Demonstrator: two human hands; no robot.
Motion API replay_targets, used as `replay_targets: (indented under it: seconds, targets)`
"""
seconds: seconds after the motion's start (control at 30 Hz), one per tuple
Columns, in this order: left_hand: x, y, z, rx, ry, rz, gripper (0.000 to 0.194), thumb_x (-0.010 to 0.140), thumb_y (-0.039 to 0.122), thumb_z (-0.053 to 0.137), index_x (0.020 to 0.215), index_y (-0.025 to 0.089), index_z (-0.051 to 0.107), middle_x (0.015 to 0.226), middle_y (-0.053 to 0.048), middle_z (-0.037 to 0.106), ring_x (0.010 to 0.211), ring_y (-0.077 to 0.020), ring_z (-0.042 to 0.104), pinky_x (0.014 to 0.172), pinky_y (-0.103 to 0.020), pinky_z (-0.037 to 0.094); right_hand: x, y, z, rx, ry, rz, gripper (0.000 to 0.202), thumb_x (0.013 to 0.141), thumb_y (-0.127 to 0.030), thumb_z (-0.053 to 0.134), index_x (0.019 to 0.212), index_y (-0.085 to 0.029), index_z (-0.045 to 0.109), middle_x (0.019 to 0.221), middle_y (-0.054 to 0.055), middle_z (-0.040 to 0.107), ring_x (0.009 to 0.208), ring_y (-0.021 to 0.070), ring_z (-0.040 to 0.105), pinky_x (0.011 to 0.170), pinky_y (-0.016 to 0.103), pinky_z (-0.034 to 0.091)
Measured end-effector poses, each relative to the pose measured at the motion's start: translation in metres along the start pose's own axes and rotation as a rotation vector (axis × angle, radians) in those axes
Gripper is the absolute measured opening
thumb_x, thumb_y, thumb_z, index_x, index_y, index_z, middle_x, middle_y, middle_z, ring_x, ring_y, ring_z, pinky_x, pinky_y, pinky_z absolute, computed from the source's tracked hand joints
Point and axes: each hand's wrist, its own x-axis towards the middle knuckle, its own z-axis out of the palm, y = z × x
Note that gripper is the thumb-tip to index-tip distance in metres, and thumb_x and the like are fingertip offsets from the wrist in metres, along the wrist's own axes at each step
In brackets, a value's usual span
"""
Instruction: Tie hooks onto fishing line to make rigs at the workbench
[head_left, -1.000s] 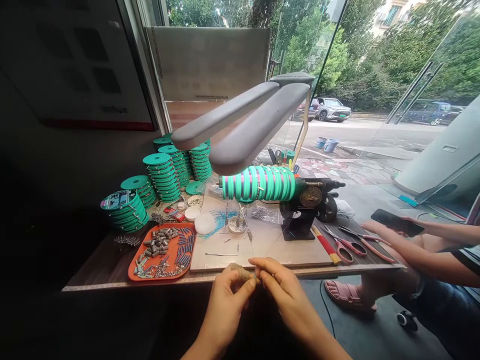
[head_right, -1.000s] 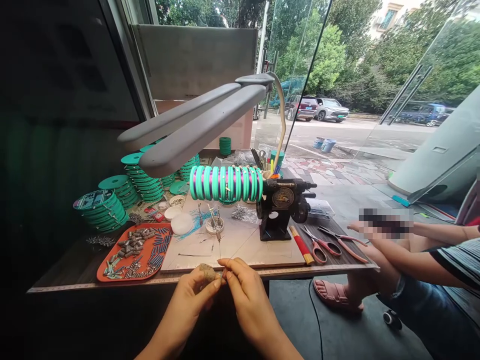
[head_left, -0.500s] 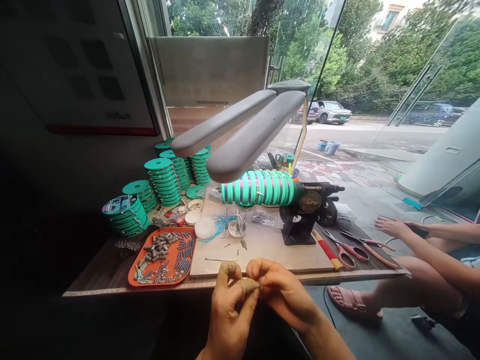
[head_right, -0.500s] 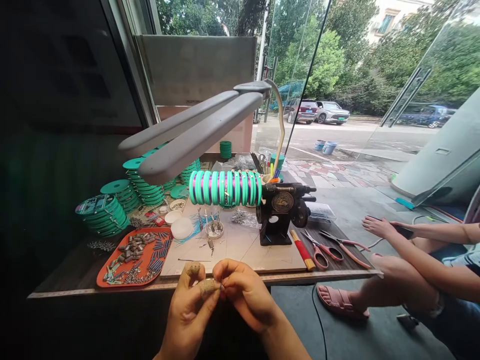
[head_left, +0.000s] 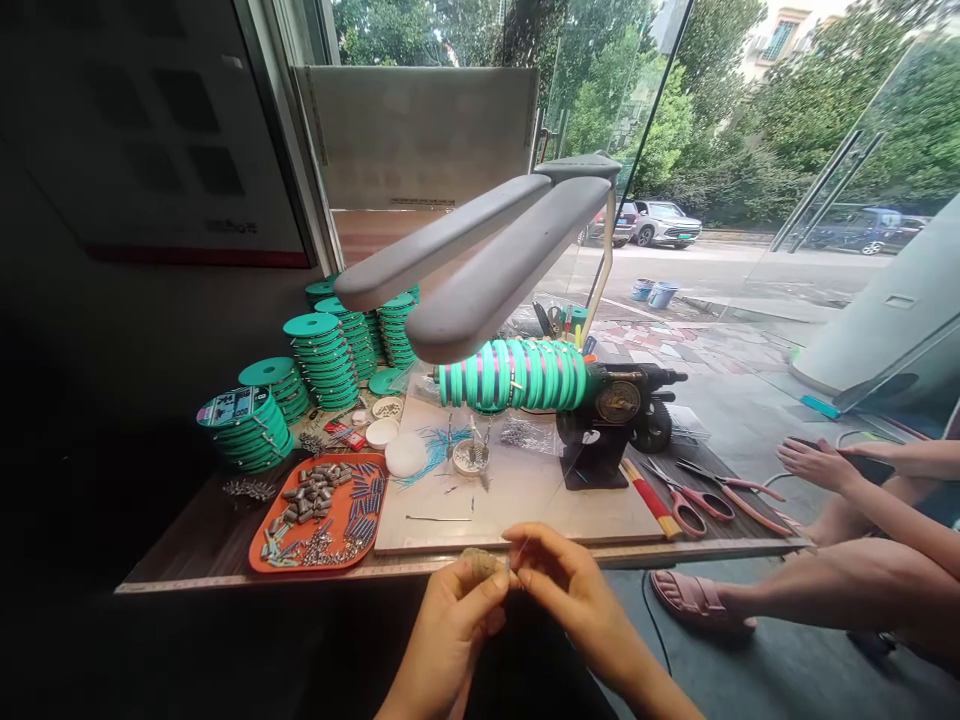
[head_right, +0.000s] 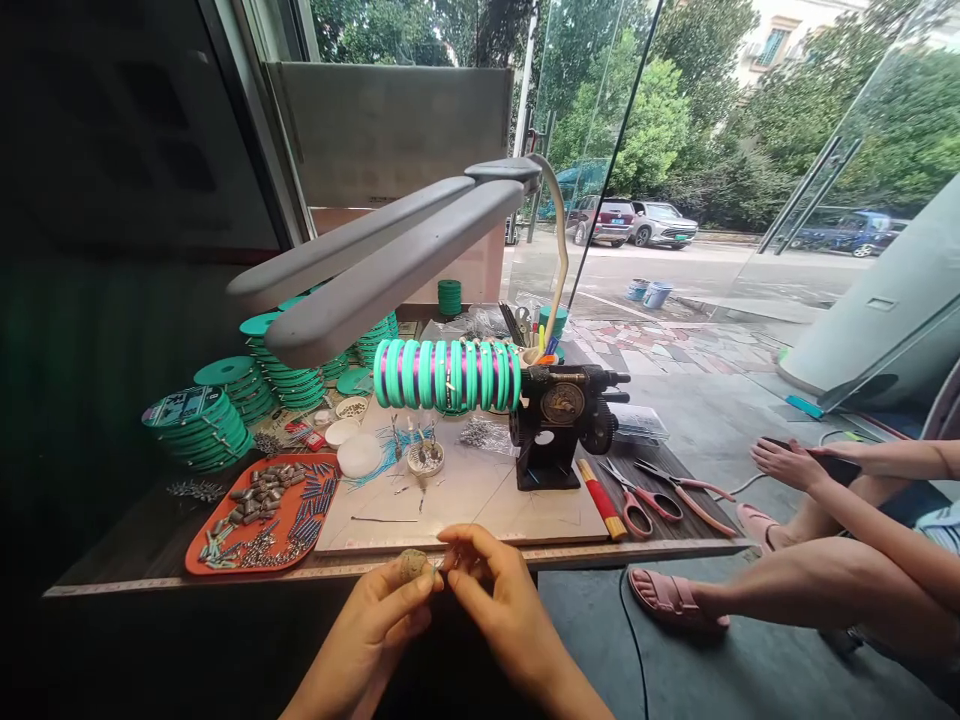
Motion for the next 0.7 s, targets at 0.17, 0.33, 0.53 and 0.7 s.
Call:
replay_targets:
  seconds: [0.17,0.33,0.53,0.7]
  targets:
    - [-0.001,0.006,0.0,0.501,0.067,0.239,0.027,0.074,0.039,0.058,0.064,0.013,0.056,0.073,-0.003,0.045,0.069,-0.0135,0.041,0.064,-0.024,0.034,-0.022,0.005,-0.001,-0.754,0.338,-0.708,0.021,0.087,-0.011,0.037,0.084,-0.009,0.057,0.068,0.002,0.046,0.069,-0.0006,0.035,0.066,0.012,0.023]
    - [-0.003,0.014,0.005,0.695,0.084,0.335,0.025,0.077,0.035,0.051,0.064,0.014,0.055,0.077,-0.005,0.045,0.075,-0.0176,0.044,0.067,-0.028,0.036,-0.003,-0.037,-0.008,-0.982,0.114,-0.943,0.04,0.093,-0.017,0.024,0.07,-0.009,0.056,0.064,0.005,0.043,0.066,0.0039,0.025,0.065,0.017,0.011]
    - [0.002,0.022,-0.005,0.539,0.021,0.241,0.03,0.074,0.041,0.055,0.066,0.012,0.058,0.071,-0.004,0.046,0.069,-0.0157,0.043,0.063,-0.026,0.035,0.041,-0.063,-0.022,-0.998,-0.365,-0.785,0.026,0.09,-0.022,0.038,0.072,-0.008,0.052,0.068,0.0,0.047,0.061,0.0003,0.024,0.06,0.012,0.011]
    - [0.006,0.021,-0.004,0.591,0.075,0.286,0.027,0.077,0.037,0.052,0.066,0.012,0.056,0.074,-0.004,0.045,0.071,-0.0157,0.045,0.063,-0.026,0.036,0.047,-0.049,-0.023,-0.996,-0.264,-0.757,0.033,0.091,-0.02,0.03,0.07,-0.005,0.051,0.058,0.001,0.04,0.056,0.0006,0.011,0.057,0.014,0.005]
